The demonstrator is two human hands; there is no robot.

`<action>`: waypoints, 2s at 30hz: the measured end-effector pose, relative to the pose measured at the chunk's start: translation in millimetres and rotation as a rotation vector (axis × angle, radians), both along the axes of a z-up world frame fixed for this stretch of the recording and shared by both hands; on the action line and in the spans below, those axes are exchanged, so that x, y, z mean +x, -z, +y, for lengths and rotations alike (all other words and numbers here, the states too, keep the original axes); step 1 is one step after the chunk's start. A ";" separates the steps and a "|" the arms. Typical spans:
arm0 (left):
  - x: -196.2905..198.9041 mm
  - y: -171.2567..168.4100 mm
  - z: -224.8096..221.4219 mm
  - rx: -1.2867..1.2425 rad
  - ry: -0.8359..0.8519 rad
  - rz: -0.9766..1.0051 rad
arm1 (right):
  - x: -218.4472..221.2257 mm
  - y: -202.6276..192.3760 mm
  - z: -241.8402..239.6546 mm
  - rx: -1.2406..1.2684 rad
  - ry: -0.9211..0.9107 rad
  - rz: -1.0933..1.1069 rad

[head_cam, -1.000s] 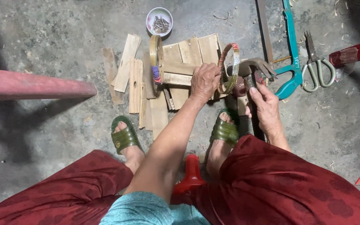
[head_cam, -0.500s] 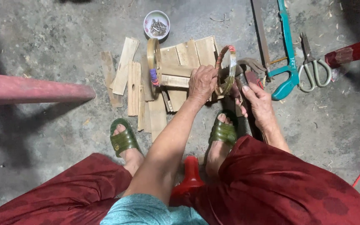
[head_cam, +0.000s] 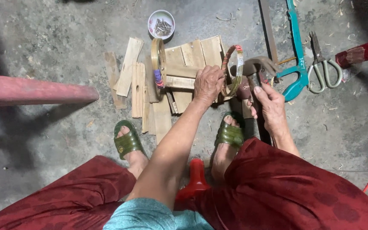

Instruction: The person sits on a low stool working over a wooden board on the floor, wrapping colored tape strips around bamboo hoops and hammering small tacks from a bowl to secure the tape. They rotate each hoop to work around its circumference and set finished hoops aside.

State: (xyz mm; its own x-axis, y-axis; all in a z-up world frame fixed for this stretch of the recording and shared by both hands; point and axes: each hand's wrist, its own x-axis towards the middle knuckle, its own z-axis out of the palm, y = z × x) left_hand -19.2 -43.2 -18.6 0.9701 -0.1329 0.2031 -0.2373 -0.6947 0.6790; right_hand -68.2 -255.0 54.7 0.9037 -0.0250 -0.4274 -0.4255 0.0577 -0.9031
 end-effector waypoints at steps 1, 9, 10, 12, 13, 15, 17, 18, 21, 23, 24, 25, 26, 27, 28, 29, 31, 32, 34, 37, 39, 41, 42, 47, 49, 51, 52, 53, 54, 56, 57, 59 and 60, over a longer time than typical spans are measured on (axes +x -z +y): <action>-1.6 6.2 0.9 0.000 -0.002 0.004 | -1.4 -0.1 3.2 0.000 -0.002 0.004; -0.1 12.2 2.0 -0.015 0.017 0.002 | 1.8 -2.9 8.7 -0.059 -0.063 0.016; 0.0 11.8 1.4 -0.013 0.017 0.002 | 2.2 -3.3 8.8 -0.058 -0.063 0.015; 1.2 10.1 -0.4 0.000 0.002 0.009 | 3.7 -5.2 8.4 -0.060 -0.064 0.015; 1.1 12.0 0.5 0.001 0.002 0.005 | 4.0 -3.4 8.4 -0.060 -0.064 0.012; -0.9 16.4 -0.1 -0.019 -0.007 0.029 | 2.6 -0.2 6.7 -0.048 -0.066 0.022; -0.9 14.5 -1.2 -0.025 -0.020 0.040 | 1.4 -1.3 9.0 -0.048 -0.070 0.018; -2.7 13.8 -0.4 -0.030 -0.035 0.055 | -0.2 -1.6 11.2 -0.047 -0.075 0.018; -1.2 20.8 0.3 -0.030 -0.043 0.062 | -1.2 -2.6 11.7 -0.039 -0.062 0.017; 1.7 25.0 -0.7 -0.020 -0.045 0.068 | 0.5 -2.6 9.2 -0.020 -0.031 0.012; -1.1 27.9 -1.1 -0.010 -0.048 0.084 | -2.1 -2.3 7.9 -0.002 0.000 0.017; -2.0 30.4 -1.1 -0.010 -0.050 0.089 | -2.0 -2.4 9.2 -0.002 -0.002 0.022; -1.2 32.5 -2.0 -0.006 -0.059 0.088 | -1.0 -3.1 9.9 0.012 -0.001 0.026; -0.4 34.1 -2.7 -0.002 -0.068 0.087 | -0.1 -4.3 10.7 0.027 0.001 0.029; -0.2 33.6 -3.3 -0.003 -0.071 0.085 | -1.3 -2.1 9.1 0.027 -0.002 0.027; 0.0 32.9 -3.6 0.007 -0.070 0.084 | -2.6 0.0 7.8 0.017 -0.011 0.033; 4.9 31.0 -0.4 0.025 -0.079 0.079 | 1.0 6.1 7.2 0.015 -0.028 0.033; 3.1 30.4 -1.8 0.020 -0.080 0.082 | -1.2 8.6 4.5 0.009 -0.005 0.028; 1.1 29.1 -2.9 0.014 -0.081 0.088 | -3.3 5.0 5.0 0.001 0.018 0.027; 3.6 27.8 -3.9 0.039 -0.083 0.076 | -1.4 -6.2 9.5 0.017 0.031 0.023; 2.5 34.0 -2.9 0.048 -0.070 0.105 | -1.8 1.8 8.5 -0.026 0.002 0.013; 4.2 25.9 -3.5 0.047 -0.072 0.092 | -1.2 4.4 5.5 -0.041 -0.003 0.004; 2.3 22.4 -4.2 0.046 -0.073 0.081 | -3.5 5.9 3.7 -0.057 -0.007 -0.003; 1.0 27.4 -4.7 0.065 -0.091 0.033 | -2.3 -2.3 9.3 -0.081 -0.060 0.009; 2.2 23.8 -4.3 0.066 -0.091 0.042 | 0.0 -2.9 10.3 -0.095 -0.079 0.011; 0.7 19.8 -4.7 0.092 -0.093 0.010 | 0.3 -1.9 7.7 -0.138 -0.104 -0.020; 0.2 21.2 -4.9 0.092 -0.091 0.011 | -0.8 -2.6 7.5 -0.138 -0.102 -0.020; -0.3 22.5 -4.9 0.085 -0.089 0.022 | -1.9 -3.6 7.5 -0.144 -0.104 -0.019; -0.3 23.3 -3.6 0.080 -0.090 0.032 | -2.1 -4.6 8.5 -0.149 -0.108 -0.021; -1.3 18.8 -2.6 0.094 -0.083 0.036 | -3.8 0.6 6.8 -0.151 -0.116 -0.023; -1.8 17.1 -2.2 0.107 -0.075 0.041 | -4.7 3.6 5.8 -0.155 -0.124 -0.023; -2.4 12.3 -1.9 0.102 -0.074 0.054 | -5.7 1.6 7.5 -0.152 -0.109 -0.025; -3.1 9.7 -2.0 0.096 -0.071 0.066 | -6.8 0.1 8.1 -0.150 -0.092 -0.028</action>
